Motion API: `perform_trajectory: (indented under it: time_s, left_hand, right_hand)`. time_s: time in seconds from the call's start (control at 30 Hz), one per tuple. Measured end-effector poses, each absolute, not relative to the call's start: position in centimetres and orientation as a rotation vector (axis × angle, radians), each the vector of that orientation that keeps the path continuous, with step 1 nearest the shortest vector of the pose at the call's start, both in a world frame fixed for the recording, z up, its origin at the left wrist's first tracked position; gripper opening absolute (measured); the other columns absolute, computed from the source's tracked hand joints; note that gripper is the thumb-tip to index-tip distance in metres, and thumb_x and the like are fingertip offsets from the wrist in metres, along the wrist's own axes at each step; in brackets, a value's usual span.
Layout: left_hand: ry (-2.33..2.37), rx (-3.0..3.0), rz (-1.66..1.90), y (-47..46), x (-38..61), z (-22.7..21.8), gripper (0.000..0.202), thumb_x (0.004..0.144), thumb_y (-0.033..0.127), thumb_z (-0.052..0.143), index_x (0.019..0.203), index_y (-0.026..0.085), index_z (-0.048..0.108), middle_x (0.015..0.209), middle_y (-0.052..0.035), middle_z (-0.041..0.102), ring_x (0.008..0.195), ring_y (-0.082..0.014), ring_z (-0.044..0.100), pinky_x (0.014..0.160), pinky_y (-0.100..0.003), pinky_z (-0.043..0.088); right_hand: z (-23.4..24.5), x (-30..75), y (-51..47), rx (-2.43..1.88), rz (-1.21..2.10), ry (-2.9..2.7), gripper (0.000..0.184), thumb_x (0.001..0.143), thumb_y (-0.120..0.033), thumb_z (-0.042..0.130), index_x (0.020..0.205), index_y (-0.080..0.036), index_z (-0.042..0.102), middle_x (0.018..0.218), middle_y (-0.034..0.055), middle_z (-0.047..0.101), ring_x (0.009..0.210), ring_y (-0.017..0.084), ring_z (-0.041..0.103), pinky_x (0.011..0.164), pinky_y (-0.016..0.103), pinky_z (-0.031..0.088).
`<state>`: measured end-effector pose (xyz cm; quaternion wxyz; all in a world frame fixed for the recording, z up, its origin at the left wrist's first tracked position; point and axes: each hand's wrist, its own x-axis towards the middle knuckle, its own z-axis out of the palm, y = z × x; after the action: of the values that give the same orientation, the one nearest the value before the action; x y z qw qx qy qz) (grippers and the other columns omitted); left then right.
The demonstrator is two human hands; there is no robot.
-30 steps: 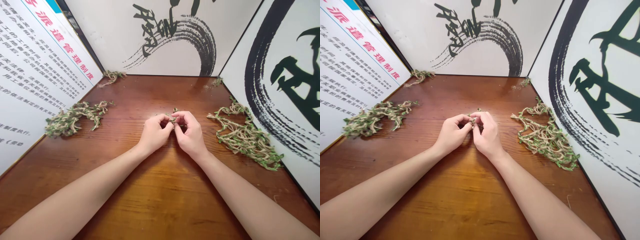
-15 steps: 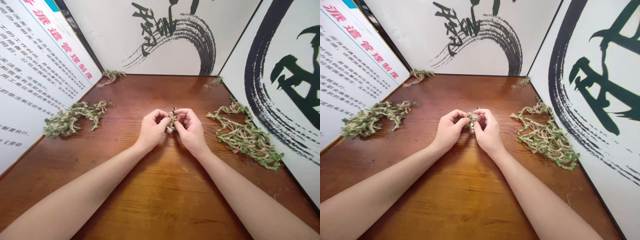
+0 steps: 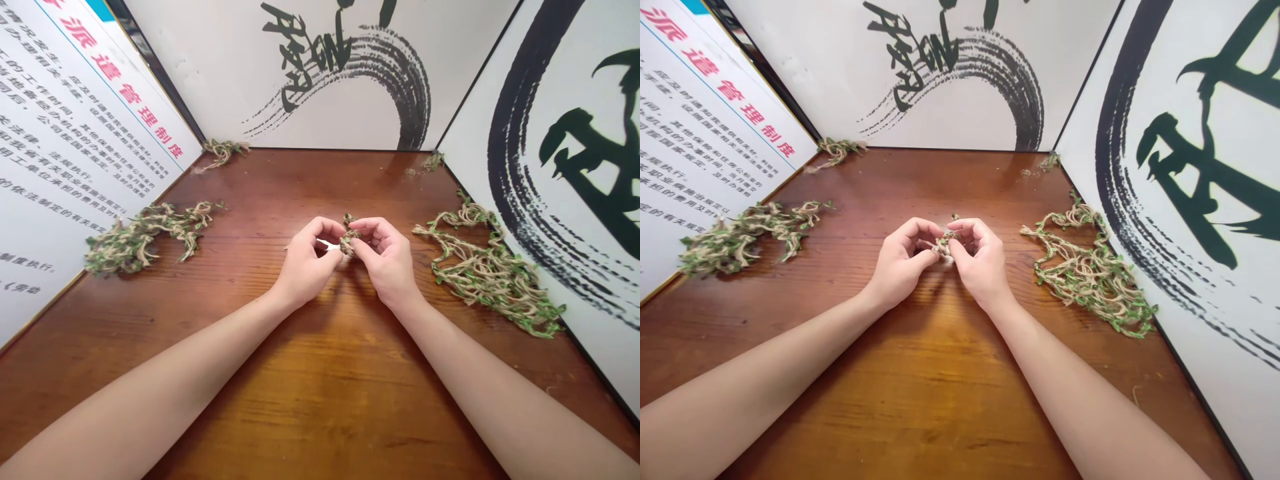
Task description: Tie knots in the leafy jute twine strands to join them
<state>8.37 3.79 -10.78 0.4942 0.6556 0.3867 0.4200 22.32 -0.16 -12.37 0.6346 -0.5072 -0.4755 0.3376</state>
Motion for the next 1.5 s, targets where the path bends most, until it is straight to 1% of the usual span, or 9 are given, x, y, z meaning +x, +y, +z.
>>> perform_trajectory:
  time_s: [0.13,0.37,0.57,0.7,0.9,0.97,1.2,1.37,1.5]
  left_hand:
    - [0.903,1.591,0.98,3.67,8.57,-10.81,0.025,0.078,0.024,0.074,0.102,0.016,0.071,0.091,-0.0055,0.076,0.082,-0.017,0.071,0.077,-0.029,0.056]
    - [0.952,1.496,1.024,3.8,8.57,-10.58,0.013,0.077,0.02,0.071,0.089,0.017,0.076,0.081,-0.0038,0.078,0.072,-0.0167,0.072,0.069,-0.028,0.058]
    - [0.923,1.536,1.042,3.81,8.55,-10.7,0.01,0.08,0.026,0.074,0.082,0.017,0.073,0.077,-0.0027,0.076,0.068,-0.0147,0.07,0.067,-0.026,0.056]
    - [0.922,1.591,1.066,3.86,8.45,-11.02,0.01,0.084,0.026,0.072,0.087,0.016,0.072,0.081,-0.0035,0.076,0.072,-0.0151,0.069,0.07,-0.027,0.056]
    - [0.984,1.716,1.069,3.8,8.3,-11.15,0.017,0.091,0.021,0.062,0.102,0.018,0.074,0.105,-0.0073,0.077,0.093,-0.0186,0.071,0.087,-0.033,0.055]
    - [1.029,1.796,1.054,3.72,8.3,-11.14,0.018,0.091,0.022,0.06,0.101,0.019,0.075,0.104,-0.007,0.077,0.096,-0.0196,0.07,0.09,-0.034,0.054]
    - [1.066,1.824,1.049,3.69,8.27,-11.19,0.014,0.092,0.027,0.061,0.086,0.019,0.071,0.086,-0.0045,0.074,0.081,-0.018,0.066,0.077,-0.031,0.052]
    - [0.961,1.606,1.13,3.67,8.3,-11.0,0.013,0.092,0.028,0.06,0.085,0.018,0.065,0.08,-0.0018,0.071,0.073,-0.0147,0.065,0.072,-0.028,0.053]
    - [1.018,1.583,1.167,3.61,8.36,-10.91,0.014,0.093,0.032,0.06,0.088,0.019,0.064,0.075,-0.0004,0.067,0.067,-0.0135,0.062,0.068,-0.026,0.052]
  right_hand:
    - [-12.29,22.4,-0.12,-1.126,0.794,-1.042,0.015,0.077,-0.024,0.071,0.092,-0.022,0.067,0.089,0.0018,0.072,0.08,0.017,0.065,0.072,0.032,0.054]
    - [-12.47,22.74,0.01,-1.138,0.805,-1.046,0.019,0.074,-0.018,0.059,0.09,-0.022,0.066,0.08,-0.0001,0.065,0.075,0.016,0.06,0.07,0.032,0.052]
    - [-12.5,22.5,-0.2,-1.139,0.837,-1.093,0.017,0.077,-0.02,0.061,0.092,-0.021,0.068,0.086,0.0012,0.069,0.076,0.016,0.063,0.07,0.032,0.053]
    - [-12.63,22.27,-0.22,-1.192,0.775,-1.143,0.016,0.081,-0.024,0.067,0.097,-0.021,0.069,0.096,0.0045,0.073,0.078,0.017,0.066,0.072,0.034,0.055]
    - [-12.63,22.21,-0.27,-1.194,0.721,-1.128,0.011,0.085,-0.025,0.068,0.095,-0.022,0.068,0.092,0.0036,0.074,0.081,0.017,0.068,0.076,0.034,0.056]
    - [-12.61,22.24,-0.33,-1.183,0.737,-1.127,0.01,0.086,-0.025,0.066,0.095,-0.022,0.068,0.09,0.0025,0.073,0.078,0.016,0.066,0.074,0.033,0.054]
    - [-12.94,22.37,-0.21,-1.182,0.788,-1.181,0.013,0.087,-0.024,0.06,0.099,-0.022,0.067,0.089,0.0016,0.069,0.079,0.016,0.063,0.076,0.033,0.053]
    - [-12.94,22.22,-0.12,-1.143,0.882,-1.156,0.013,0.087,-0.025,0.06,0.099,-0.022,0.065,0.087,0.0013,0.07,0.07,0.015,0.063,0.067,0.032,0.054]
    - [-12.72,22.14,-0.17,-1.188,0.768,-1.131,0.01,0.087,-0.023,0.062,0.096,-0.021,0.067,0.092,0.0039,0.073,0.081,0.018,0.067,0.078,0.035,0.056]
